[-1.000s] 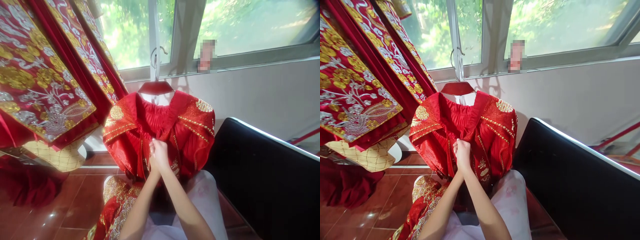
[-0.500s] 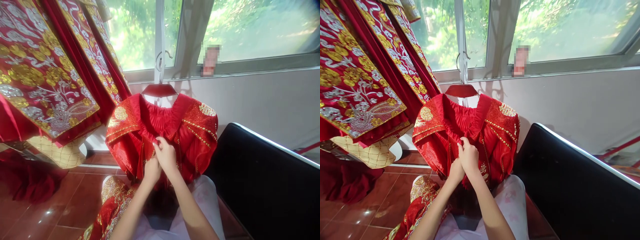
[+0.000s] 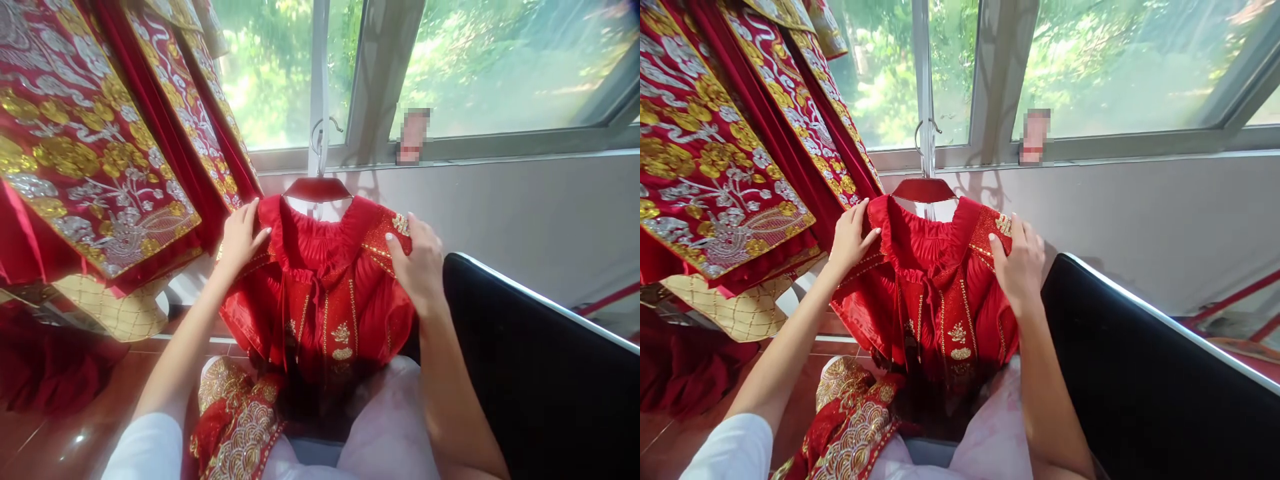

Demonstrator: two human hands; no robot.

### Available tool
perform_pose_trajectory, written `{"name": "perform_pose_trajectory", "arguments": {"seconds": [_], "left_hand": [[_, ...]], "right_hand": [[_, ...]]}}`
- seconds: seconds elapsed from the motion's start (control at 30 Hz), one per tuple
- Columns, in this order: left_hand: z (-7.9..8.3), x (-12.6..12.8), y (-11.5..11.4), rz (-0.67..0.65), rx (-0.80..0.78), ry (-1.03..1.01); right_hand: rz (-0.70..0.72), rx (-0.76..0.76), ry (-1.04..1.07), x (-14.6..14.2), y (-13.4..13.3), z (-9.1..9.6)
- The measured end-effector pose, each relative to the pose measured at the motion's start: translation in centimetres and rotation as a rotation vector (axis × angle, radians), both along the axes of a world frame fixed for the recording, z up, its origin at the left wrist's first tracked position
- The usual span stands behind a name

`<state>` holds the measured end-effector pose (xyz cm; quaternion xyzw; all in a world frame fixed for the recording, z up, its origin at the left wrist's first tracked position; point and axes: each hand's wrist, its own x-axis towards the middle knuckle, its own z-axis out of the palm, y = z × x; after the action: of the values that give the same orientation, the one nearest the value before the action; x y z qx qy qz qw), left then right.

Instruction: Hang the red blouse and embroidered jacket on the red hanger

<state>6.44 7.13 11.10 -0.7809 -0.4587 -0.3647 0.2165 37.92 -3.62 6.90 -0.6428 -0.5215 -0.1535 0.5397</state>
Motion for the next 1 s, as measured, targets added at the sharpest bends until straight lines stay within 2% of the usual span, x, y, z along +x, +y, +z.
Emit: {"name": "perform_pose_trajectory", "arguments": {"seconds": [0.07,0.13,0.2,0.3,0.4,0.53,0.6,0.63,0.67,0.7,0.8,0.83,0.87,0.9,0.93,1.0], "left_hand": [[-0.2,0.6,0.3,0.086,-0.009,-0.005],[-0.2,1.1,-0.1,0.165,-0.015,-0.031],[0.2,1.2,-0.4,0.174,-0.054,-0.052],[1.5,0.2,-0.1,0.126,-0.143,-0.111],[3.2,-1.3,0.8,-0.027,-0.316,-0.209],[4.7,-2.4,2.0,-0.371,-0.869,-0.416],[4.9,-2.3,2.6,-0.431,-1.036,-0.496],[4.9,-2.2,2.9,-0.426,-1.032,-0.511],[4.8,-2.0,3.0,-0.399,-0.962,-0.508],[4.6,-1.9,2.9,-0.350,-0.826,-0.491],[2.6,-1.1,1.0,-0.101,-0.187,-0.440],[1.5,-0.5,-0.2,-0.017,0.004,-0.430],[0.1,0.1,-1.6,0.045,0.123,-0.421],[-1.5,1.0,-3.1,0.068,0.156,-0.399],[-3.1,2.1,-4.6,0.041,0.095,-0.346],[-6.4,4.6,-7.0,-0.013,-0.163,-0.278]], "right_hand": [[0.161,-0.019,0.040,2.3,0.7,0.4],[0.255,-0.043,0.099,4.2,1.5,1.3],[0.316,-0.064,0.120,5.3,2.5,2.3],[0.443,-0.091,0.110,5.3,4.5,3.0],[0.421,-0.072,0.079,4.4,6.3,2.6],[0.287,-0.033,0.055,4.1,7.3,1.7],[0.267,-0.055,0.043,4.2,7.2,1.8],[0.250,-0.060,0.020,4.0,6.8,1.9],[0.215,-0.048,-0.013,3.7,6.2,2.0],[0.161,-0.014,-0.048,3.2,5.5,2.0],[-0.066,0.180,-0.087,-0.4,2.4,1.3],[-0.106,0.225,-0.063,-2.2,1.4,0.6],[-0.093,0.235,-0.039,-4.0,0.4,-0.2],[-0.032,0.201,-0.016,-5.9,-0.4,-1.2],[0.068,0.099,0.014,-7.7,-0.9,-2.2],[0.205,-0.143,0.133,-10.6,-1.1,-4.3]]}}
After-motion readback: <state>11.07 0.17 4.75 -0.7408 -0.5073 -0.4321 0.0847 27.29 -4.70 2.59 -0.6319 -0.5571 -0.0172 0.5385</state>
